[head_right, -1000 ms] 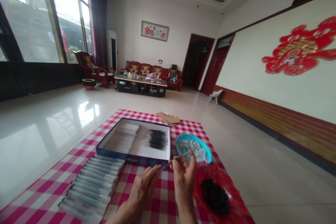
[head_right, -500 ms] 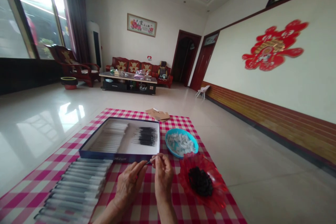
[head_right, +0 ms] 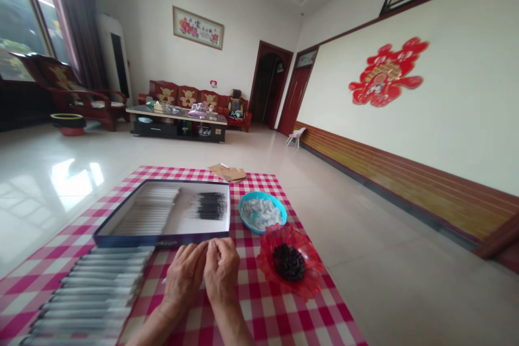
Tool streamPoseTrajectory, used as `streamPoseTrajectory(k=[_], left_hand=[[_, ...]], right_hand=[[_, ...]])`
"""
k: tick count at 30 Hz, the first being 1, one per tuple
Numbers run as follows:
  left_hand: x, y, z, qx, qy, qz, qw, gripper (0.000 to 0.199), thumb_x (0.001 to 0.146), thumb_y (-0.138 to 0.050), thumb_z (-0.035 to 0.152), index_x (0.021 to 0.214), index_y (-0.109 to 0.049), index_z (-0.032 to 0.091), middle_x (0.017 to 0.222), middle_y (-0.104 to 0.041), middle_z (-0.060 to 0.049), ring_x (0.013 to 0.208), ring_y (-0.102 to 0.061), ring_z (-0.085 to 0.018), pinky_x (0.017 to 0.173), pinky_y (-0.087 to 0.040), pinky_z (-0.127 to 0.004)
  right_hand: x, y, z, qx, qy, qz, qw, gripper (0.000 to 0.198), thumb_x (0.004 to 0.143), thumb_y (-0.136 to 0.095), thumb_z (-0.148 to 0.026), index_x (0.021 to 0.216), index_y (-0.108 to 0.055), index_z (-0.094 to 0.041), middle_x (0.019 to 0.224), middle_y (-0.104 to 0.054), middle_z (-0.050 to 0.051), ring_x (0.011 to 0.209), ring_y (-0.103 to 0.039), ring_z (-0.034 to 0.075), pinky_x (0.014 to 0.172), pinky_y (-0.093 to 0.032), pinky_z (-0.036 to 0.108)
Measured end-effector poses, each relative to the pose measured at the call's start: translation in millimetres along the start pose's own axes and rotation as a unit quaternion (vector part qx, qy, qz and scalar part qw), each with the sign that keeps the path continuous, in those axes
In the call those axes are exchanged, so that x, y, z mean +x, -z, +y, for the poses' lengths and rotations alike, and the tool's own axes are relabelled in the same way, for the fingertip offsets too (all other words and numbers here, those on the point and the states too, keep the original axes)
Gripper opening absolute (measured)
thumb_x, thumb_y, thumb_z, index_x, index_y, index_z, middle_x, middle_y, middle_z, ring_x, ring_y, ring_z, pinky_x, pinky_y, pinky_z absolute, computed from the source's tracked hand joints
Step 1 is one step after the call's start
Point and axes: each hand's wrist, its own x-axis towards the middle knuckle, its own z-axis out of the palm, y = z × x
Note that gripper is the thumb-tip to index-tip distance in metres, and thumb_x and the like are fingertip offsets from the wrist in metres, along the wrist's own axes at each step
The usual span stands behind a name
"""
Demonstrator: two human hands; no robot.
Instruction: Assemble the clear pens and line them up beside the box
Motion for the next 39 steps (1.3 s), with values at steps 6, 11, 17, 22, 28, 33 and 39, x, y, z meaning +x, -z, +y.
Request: streamPoseTrajectory(k=[6,11,17,22,28,33,39], left_hand=[[-1.7,-3.0,-2.0,0.004,-0.008,0.005,1.000,0.027,0.097,-0.037,0.023,0.104,-0.062,0.016,0.072,-0.059,-0.003,0.064,-0.053,-0.017,0.065,-0.043,-0.030],[-3.4,-6.4,-3.0,0.005,-0.011,-0.005,1.000,0.025,0.097,-0.039,0.024,0.105,-0.062,0.018,0.071,-0.058,-0.002,0.065,-0.052,-0.018,0.065,-0.043,-0.030],[-4.5,-7.4,-2.7,0.012,-0.005,-0.020,1.000,0.025,0.097,-0.039,0.024,0.105,-0.062,0.017,0.072,-0.058,-0.003,0.067,-0.052,-0.018,0.066,-0.043,-0.031],[-4.8,-8.1,-2.1,0.006,-0.006,-0.015,1.000,0.025,0.097,-0.039,0.025,0.104,-0.062,0.018,0.072,-0.058,-0.003,0.067,-0.052,-0.018,0.067,-0.042,-0.030],[-4.2,-7.7,-0.5,-0.016,-0.012,-0.014,1.000,0.024,0.096,-0.040,0.023,0.103,-0.062,0.017,0.071,-0.057,-0.003,0.065,-0.051,-0.018,0.064,-0.041,-0.030],[-0.8,-2.3,6.6,-0.044,-0.016,-0.016,0.999,0.023,0.095,-0.040,0.019,0.106,-0.060,0.018,0.072,-0.057,-0.003,0.066,-0.051,-0.018,0.064,-0.041,-0.030],[-0.2,1.0,11.5,-0.082,-0.010,-0.041,0.996,0.026,0.094,-0.036,0.014,0.110,-0.057,0.017,0.073,-0.057,-0.004,0.066,-0.051,-0.019,0.064,-0.041,-0.031]], right_hand=[[13.2,52.3,-14.3,-0.156,0.110,-0.132,0.973,0.033,0.088,-0.045,-0.019,0.118,-0.059,-0.020,0.097,-0.065,0.008,0.090,-0.062,0.019,0.080,-0.050,0.030],[54.4,133.5,16.9,-0.450,0.033,-0.145,0.881,0.028,0.087,-0.044,-0.015,0.104,-0.066,-0.020,0.101,-0.066,0.007,0.096,-0.061,0.018,0.087,-0.045,0.026],[66.3,180.4,63.0,-0.538,-0.027,-0.177,0.824,0.019,0.075,-0.058,-0.010,0.088,-0.071,-0.015,0.092,-0.068,0.013,0.089,-0.064,0.025,0.079,-0.046,0.031],[56.8,177.7,74.2,-0.546,-0.022,-0.193,0.815,0.017,0.076,-0.058,-0.013,0.083,-0.073,-0.017,0.085,-0.069,0.013,0.084,-0.065,0.026,0.075,-0.046,0.032],[58.1,181.1,65.7,-0.502,0.019,-0.179,0.846,0.028,0.086,-0.046,-0.019,0.092,-0.072,-0.019,0.091,-0.071,0.010,0.086,-0.066,0.022,0.080,-0.046,0.030],[49.5,150.7,30.2,-0.241,0.002,-0.082,0.967,0.030,0.085,-0.051,-0.034,0.106,-0.066,-0.019,0.098,-0.073,0.010,0.090,-0.067,0.025,0.081,-0.050,0.034],[24.1,69.3,5.6,0.164,-0.168,-0.084,0.969,0.033,0.072,-0.069,-0.045,0.091,-0.066,-0.017,0.087,-0.074,0.009,0.081,-0.069,0.025,0.075,-0.054,0.036]])
